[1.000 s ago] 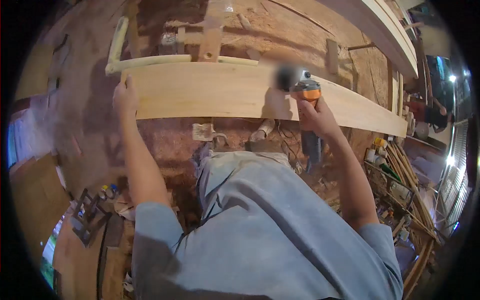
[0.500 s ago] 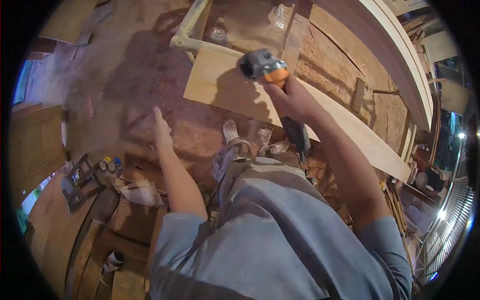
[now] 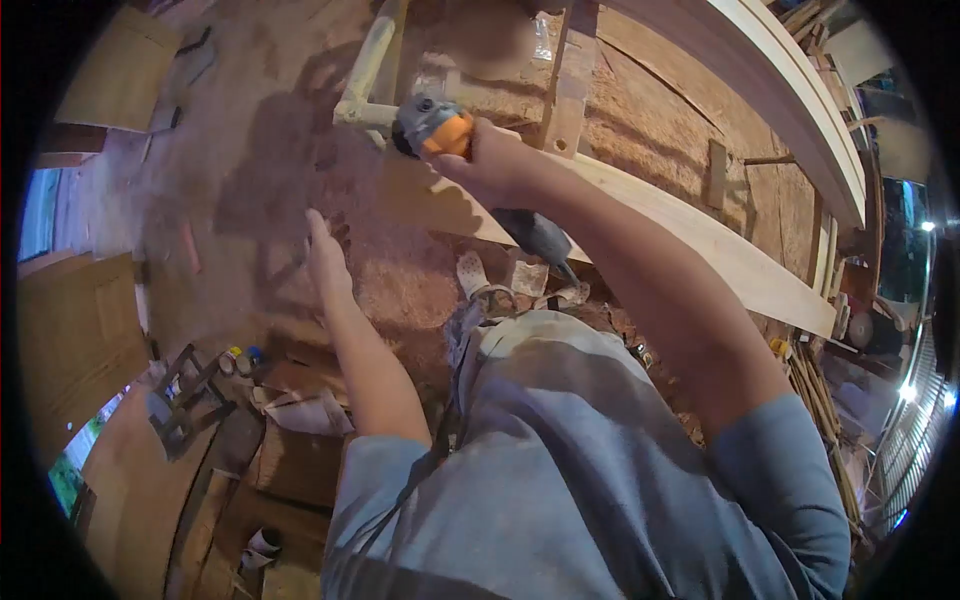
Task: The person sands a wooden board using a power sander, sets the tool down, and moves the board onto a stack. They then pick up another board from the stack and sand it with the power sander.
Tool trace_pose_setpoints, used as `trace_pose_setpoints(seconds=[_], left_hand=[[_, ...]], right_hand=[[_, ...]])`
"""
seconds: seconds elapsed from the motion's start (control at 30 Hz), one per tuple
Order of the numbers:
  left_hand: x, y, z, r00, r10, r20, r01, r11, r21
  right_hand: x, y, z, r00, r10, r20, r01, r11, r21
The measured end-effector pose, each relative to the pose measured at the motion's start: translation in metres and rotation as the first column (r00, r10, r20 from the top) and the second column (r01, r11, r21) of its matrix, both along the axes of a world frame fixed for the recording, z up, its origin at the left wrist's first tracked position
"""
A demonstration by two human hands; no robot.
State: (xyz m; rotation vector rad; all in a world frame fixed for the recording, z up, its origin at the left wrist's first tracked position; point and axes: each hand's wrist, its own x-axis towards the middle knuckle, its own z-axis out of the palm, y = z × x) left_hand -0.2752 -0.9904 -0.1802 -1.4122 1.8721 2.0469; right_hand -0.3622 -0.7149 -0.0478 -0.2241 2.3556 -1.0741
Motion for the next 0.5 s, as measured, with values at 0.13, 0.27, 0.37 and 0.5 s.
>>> trace_pose_setpoints(seconds=[0.13,0.27,0.37,0.5], left_hand=[[-0.043,0.041,0.035,0.954,-0.220,-0.202,0.170,0.956,-0.239],[-0.082,0.073,0.029,0.776,-0.558,-0.295,0.261,0.709,-0.655],[-0.081,0.123,0.038,0.765,-0.635,0.106,0.399,0.337,-0.853],[-0.081,0.140,0.052,0.684,-0.520,0.512,0.626,0.057,-0.778]], right_hand=[[0.021,0.056,0.004,0.985,-0.170,0.040,0.166,0.983,0.082],[0.047,0.103,0.005,0.976,-0.203,0.076,0.208,0.976,-0.064],[0.081,0.149,0.030,0.900,-0.407,0.154,0.405,0.913,0.045],[0.129,0.219,0.019,0.815,-0.562,0.140,0.566,0.824,0.019]])
